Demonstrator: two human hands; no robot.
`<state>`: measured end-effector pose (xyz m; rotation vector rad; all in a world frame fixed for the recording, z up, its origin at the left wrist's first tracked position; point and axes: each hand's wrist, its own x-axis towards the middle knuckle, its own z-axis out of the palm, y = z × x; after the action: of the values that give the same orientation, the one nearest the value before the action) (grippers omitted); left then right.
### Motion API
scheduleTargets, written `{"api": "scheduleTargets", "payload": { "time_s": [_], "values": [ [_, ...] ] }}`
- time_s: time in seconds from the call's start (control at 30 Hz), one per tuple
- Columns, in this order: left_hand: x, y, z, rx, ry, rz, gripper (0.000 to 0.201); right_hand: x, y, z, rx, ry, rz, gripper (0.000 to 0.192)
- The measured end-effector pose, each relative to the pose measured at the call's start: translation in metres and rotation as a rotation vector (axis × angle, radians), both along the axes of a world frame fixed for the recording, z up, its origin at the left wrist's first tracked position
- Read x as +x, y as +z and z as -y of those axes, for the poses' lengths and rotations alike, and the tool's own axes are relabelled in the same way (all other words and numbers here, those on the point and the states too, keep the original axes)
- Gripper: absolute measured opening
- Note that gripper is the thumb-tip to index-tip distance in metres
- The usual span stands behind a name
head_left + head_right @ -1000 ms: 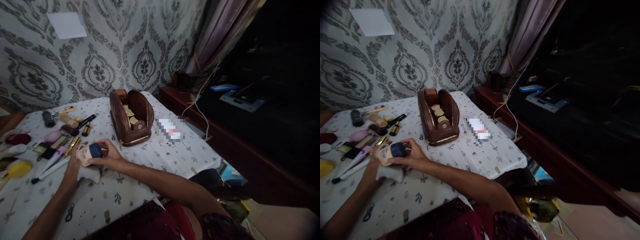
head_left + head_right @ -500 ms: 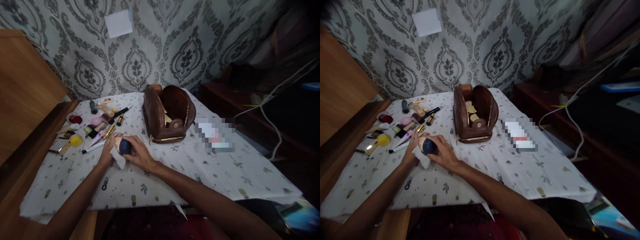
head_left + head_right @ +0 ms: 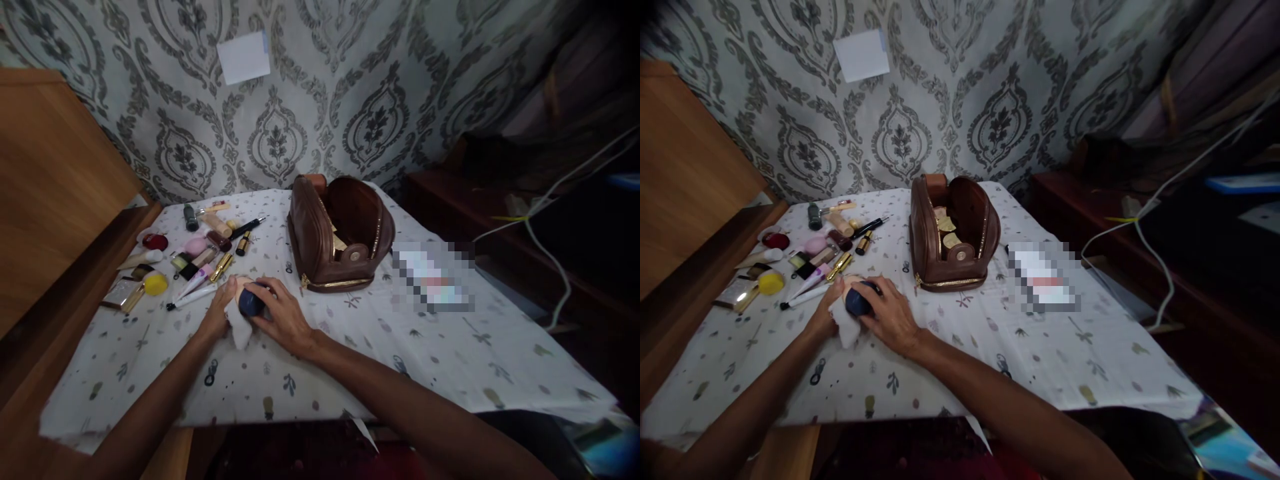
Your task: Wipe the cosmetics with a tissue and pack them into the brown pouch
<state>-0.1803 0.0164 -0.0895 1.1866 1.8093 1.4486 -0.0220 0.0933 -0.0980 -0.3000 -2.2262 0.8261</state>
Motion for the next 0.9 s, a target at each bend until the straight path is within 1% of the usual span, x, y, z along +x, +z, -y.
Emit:
{"api": "scheduleTargets", "payload": {
  "time_s": [0.1,0.2,0.27,0.3,0.37,0.43,0.47,0.57,0.63,0.7,0.73,0.8,0.87,0.9],
  "values": [
    [0.001,-0.003,0.008,0.008,0.096,-0.076,0.065,0.000,0.005,0.001,-0.137,-0.014,-0.084,0.056],
    [-0.001,-0.009,0.014,0.030,0.161,-0.125,0.071,0.000,0.013,0.002,-0.273,-0.036,-0.176,0.059],
    [-0.002,-0.011,0.014,0.041,0.183,-0.148,0.076,0.002,0.020,0.003,-0.364,-0.035,-0.185,0.059],
    [-0.003,-0.011,0.013,0.044,0.171,-0.148,0.077,0.003,0.023,0.004,-0.413,-0.029,-0.174,0.057],
    [-0.004,-0.008,0.011,0.050,0.090,-0.113,0.079,0.006,0.028,0.005,-0.510,-0.011,-0.148,0.052],
    [-0.004,-0.003,0.007,0.053,-0.012,-0.067,0.076,0.008,0.033,0.006,-0.591,0.007,-0.143,0.047],
    [-0.004,-0.001,0.006,0.053,-0.035,-0.053,0.073,0.008,0.035,0.006,-0.627,0.014,-0.150,0.045],
    [-0.003,0.005,0.005,0.037,-0.015,-0.050,0.056,0.010,0.043,0.005,-0.747,0.044,-0.197,0.044],
    [-0.001,0.007,0.006,0.015,-0.028,-0.079,0.047,0.012,0.052,0.002,-0.818,0.068,-0.241,0.046],
    [0.002,0.009,0.008,-0.009,-0.097,-0.121,0.048,0.019,0.066,-0.005,-0.825,0.069,-0.294,0.049],
    [0.003,0.009,0.009,-0.017,-0.136,-0.145,0.051,0.024,0.075,-0.011,-0.795,0.056,-0.323,0.050],
    [0.007,0.010,0.009,-0.020,-0.186,-0.186,0.056,0.037,0.096,-0.026,-0.675,0.001,-0.384,0.054],
    [0.008,0.010,0.007,-0.024,-0.183,-0.218,0.058,0.051,0.120,-0.049,-0.500,-0.084,-0.428,0.058],
    [0.008,0.010,0.006,-0.033,-0.172,-0.232,0.058,0.058,0.132,-0.063,-0.415,-0.151,-0.447,0.060]
  ]
}}
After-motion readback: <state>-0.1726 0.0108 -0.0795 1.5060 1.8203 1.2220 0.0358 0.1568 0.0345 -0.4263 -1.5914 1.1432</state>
